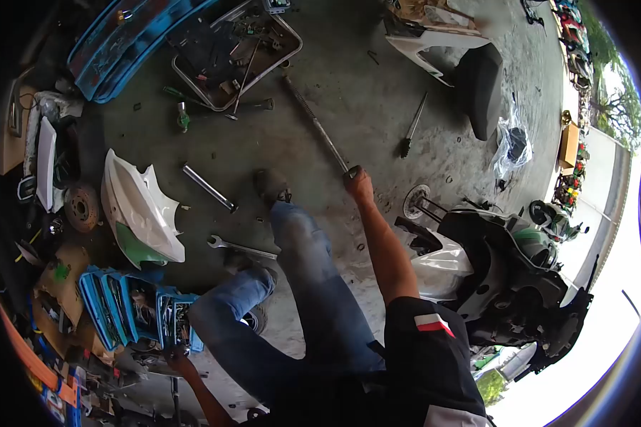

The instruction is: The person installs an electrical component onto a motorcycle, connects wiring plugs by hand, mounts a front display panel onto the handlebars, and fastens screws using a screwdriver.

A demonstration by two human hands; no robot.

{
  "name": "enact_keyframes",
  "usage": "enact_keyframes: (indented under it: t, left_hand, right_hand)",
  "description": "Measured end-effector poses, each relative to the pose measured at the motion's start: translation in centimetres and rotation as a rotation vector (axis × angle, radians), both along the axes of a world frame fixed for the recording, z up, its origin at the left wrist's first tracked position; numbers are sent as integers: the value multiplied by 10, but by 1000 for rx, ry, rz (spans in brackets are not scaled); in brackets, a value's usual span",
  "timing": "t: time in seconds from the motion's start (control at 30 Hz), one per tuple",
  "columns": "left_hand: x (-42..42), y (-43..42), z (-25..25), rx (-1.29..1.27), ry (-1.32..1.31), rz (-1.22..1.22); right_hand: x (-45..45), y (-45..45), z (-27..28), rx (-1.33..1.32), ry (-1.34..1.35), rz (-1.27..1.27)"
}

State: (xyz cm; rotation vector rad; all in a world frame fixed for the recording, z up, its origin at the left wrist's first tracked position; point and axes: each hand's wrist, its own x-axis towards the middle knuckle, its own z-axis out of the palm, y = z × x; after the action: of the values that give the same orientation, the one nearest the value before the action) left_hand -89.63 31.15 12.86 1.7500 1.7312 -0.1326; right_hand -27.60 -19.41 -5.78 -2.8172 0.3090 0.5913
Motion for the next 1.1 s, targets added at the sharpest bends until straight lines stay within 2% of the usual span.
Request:
enact_keyframes:
  t: [0.07,0.1,0.17,0.2,0.23,0.27,0.3,0.33,0.37,0.4,0.47,0.5,0.57,0.63,0.67,0.77,0.83,0.87,0.9,0.97,1.03,1.1]
  left_hand:
    - [-24,24,-53,134,153,-165]
    - [-52,37,-89,270,228,-439]
    - [-43,34,-125,246,339,-246]
    - [-51,29,-151,316,207,-55]
    - [-58,27,-165,338,312,-158]
    - [-44,16,-183,497,320,-184]
    - [-109,25,-215,493,848,-530]
    - [-19,6,-212,603,570,103]
    - [-31,6,-232,664,593,35]
    - [-6,2,-237,663,552,37]
    - [18,-1,-249,616,581,116]
    - [13,-2,-257,665,596,69]
    - [15,-8,-255,711,463,109]
    - [23,-15,-237,778,396,119]
    - [5,-19,-236,818,429,80]
    - [-33,-29,-226,829,488,225]
    - [-88,-39,-242,717,426,466]
    - [-101,-46,-246,833,300,439]
    - [-109,-47,-250,829,278,480]
    - [-127,-47,-258,767,184,390]
    - [-121,-40,-263,632,155,404]
    - [-95,-34,-262,549,285,595]
  right_hand:
    - [41,-62,-64,-66,-106,-74]
    - [60,-97,-93,-109,-111,-163]
    - [90,-164,-134,-261,-124,-286]
    - [100,-203,-159,-399,-90,-274]
    - [110,-244,-176,-477,77,-262]
    - [140,-270,-204,-501,105,-198]
    - [163,-263,-235,-488,112,-132]
    - [193,-253,-273,-469,92,-81]
    - [217,-226,-306,-436,77,-44]
    - [239,-191,-335,-409,54,-8]
    - [262,-129,-369,-342,32,58]
    - [268,-113,-371,-324,31,82]
    - [273,-105,-363,-300,25,102]
    - [274,-89,-350,-245,11,118]
    - [270,-74,-342,-216,10,137]
    - [255,-32,-312,-113,-6,169]
    - [247,-1,-283,-47,-21,217]
    - [235,25,-262,2,-28,252]
    - [226,48,-246,40,-29,280]
    - [205,90,-206,100,-24,341]
    - [183,133,-166,147,-19,414]
    - [161,178,-126,196,-18,489]
